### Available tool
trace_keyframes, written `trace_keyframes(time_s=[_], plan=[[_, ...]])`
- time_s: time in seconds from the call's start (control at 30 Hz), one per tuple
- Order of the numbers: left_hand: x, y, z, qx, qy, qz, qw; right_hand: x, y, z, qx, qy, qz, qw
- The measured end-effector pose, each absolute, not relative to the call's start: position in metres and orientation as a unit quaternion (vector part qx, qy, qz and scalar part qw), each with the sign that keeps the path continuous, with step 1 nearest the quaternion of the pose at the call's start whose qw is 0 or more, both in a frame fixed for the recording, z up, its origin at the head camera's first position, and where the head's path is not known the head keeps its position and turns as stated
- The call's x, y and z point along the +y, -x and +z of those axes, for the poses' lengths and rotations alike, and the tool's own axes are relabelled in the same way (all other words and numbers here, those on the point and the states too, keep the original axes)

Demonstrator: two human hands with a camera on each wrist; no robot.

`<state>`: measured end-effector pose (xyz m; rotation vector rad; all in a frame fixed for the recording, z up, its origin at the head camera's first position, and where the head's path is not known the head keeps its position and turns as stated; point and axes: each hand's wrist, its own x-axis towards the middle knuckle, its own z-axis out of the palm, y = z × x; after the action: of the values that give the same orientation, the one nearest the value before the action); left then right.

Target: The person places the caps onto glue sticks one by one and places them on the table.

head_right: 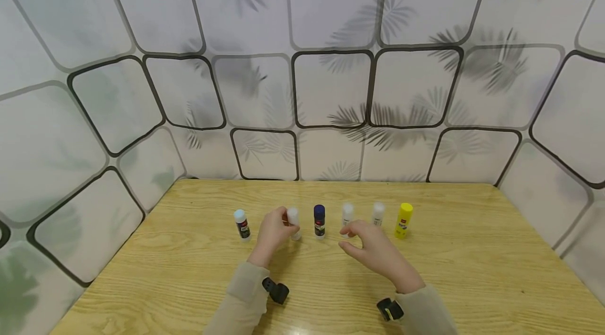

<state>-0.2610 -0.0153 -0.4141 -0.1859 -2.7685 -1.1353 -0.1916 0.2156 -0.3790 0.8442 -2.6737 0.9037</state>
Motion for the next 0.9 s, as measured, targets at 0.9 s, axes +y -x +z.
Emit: trace_keyframes(time_s=[0.9], plan=[[-0.0166, 0.2579, -0.4109, -0.924, 0.06, -0.372, 0.06, 0.2155, 0.1917, -0.3788, -0.903, -0.289, 0.307, 0.087]])
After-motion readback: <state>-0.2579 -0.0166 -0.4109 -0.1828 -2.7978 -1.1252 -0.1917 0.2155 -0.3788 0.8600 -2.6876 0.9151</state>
